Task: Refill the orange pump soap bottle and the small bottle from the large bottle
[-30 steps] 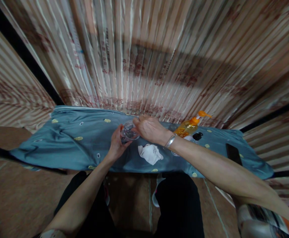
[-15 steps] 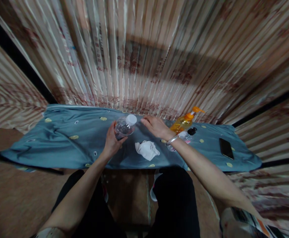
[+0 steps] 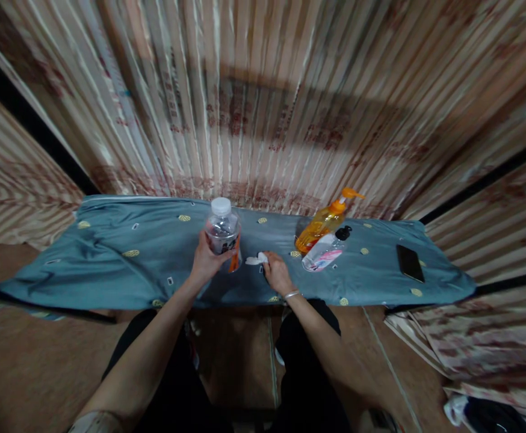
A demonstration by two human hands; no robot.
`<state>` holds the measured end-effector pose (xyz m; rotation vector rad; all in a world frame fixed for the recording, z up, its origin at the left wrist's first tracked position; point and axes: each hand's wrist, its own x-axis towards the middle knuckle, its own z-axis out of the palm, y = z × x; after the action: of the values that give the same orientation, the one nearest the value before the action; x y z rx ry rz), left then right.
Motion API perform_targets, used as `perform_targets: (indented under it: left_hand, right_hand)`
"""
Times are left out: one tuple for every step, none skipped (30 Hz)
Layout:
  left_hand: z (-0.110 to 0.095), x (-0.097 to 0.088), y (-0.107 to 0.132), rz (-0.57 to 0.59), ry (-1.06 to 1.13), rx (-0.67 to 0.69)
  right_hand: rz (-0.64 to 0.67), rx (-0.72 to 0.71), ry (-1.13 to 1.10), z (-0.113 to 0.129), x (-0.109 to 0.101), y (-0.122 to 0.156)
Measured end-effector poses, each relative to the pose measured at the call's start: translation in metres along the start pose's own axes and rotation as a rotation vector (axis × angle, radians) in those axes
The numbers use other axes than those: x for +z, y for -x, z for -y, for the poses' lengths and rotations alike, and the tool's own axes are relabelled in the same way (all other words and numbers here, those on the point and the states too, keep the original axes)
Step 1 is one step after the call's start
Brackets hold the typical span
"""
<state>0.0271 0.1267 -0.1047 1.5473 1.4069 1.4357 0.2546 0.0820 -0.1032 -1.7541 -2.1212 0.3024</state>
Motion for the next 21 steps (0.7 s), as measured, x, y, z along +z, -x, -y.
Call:
perform_targets:
  left_hand:
    - [0.0, 0.002, 0.0, 0.006, 0.009, -0.011]
    - [0.001, 0.004, -0.001, 0.013, 0.021, -0.019]
    - [0.001, 0.006, -0.001, 0.019, 0.033, -0.023]
    - [0.001, 0.008, -0.001, 0.026, 0.047, -0.024]
    - [0.001, 0.01, -0.002, 0.033, 0.061, -0.023]
    - [0.001, 0.011, -0.002, 0.039, 0.074, -0.02]
    - [0.001, 0.013, -0.001, 0.045, 0.087, -0.017]
    - [0.001, 0.015, -0.001, 0.05, 0.101, -0.013]
    - [0.001, 0.016, 0.0, 0.055, 0.115, -0.008]
    - [0.001, 0.018, 0.0, 0.059, 0.13, -0.004]
    - [0.001, 0.019, 0.001, 0.064, 0.147, -0.001]
    - [0.001, 0.021, 0.001, 0.069, 0.165, -0.001]
    - [0.001, 0.021, 0.0, 0.07, 0.183, -0.003]
    - [0.001, 0.022, 0.0, 0.066, 0.197, -0.008]
    - [0.001, 0.021, -0.002, 0.055, 0.208, -0.016]
    - [0.001, 0.02, -0.003, 0.037, 0.216, -0.026]
    - [0.0, 0.017, -0.004, 0.016, 0.22, -0.037]
    - [-0.001, 0.015, -0.006, -0.002, 0.223, -0.05]
    - [-0.002, 0.012, -0.006, -0.015, 0.228, -0.064]
    - [-0.004, 0.009, -0.006, -0.018, 0.235, -0.08]
    - [-0.005, 0.007, -0.006, -0.012, 0.247, -0.096]
  right_hand:
    - [-0.009, 0.013, -0.024, -0.001, -0.004, -0.007]
    - [-0.015, 0.022, -0.041, -0.001, -0.009, -0.014]
    - [-0.027, 0.03, -0.067, 0.001, -0.015, -0.02]
    - [-0.045, 0.033, -0.097, 0.005, -0.021, -0.027]
    - [-0.076, 0.035, -0.139, 0.01, -0.027, -0.033]
    - [-0.139, 0.043, -0.232, 0.017, -0.034, -0.039]
    - [-0.198, 0.033, -0.314, 0.025, -0.04, -0.044]
    - [-0.25, 0.006, -0.366, 0.034, -0.045, -0.049]
    - [-0.282, -0.034, -0.39, 0.044, -0.049, -0.052]
    - [-0.296, -0.076, -0.388, 0.053, -0.052, -0.055]
    - [-0.307, -0.11, -0.371, 0.062, -0.053, -0.055]
    - [-0.313, -0.135, -0.349, 0.071, -0.051, -0.054]
    - [-0.311, -0.149, -0.326, 0.079, -0.048, -0.051]
    - [-0.313, -0.151, -0.306, 0.086, -0.043, -0.047]
    - [-0.314, -0.148, -0.29, 0.092, -0.038, -0.041]
    - [-0.323, -0.145, -0.284, 0.096, -0.032, -0.035]
    - [-0.337, -0.155, -0.294, 0.1, -0.026, -0.029]
    - [-0.356, -0.177, -0.319, 0.101, -0.022, -0.025]
    - [-0.381, -0.205, -0.356, 0.102, -0.019, -0.023]
    - [-0.406, -0.234, -0.404, 0.1, -0.019, -0.024]
    - [-0.427, -0.255, -0.461, 0.097, -0.02, -0.028]
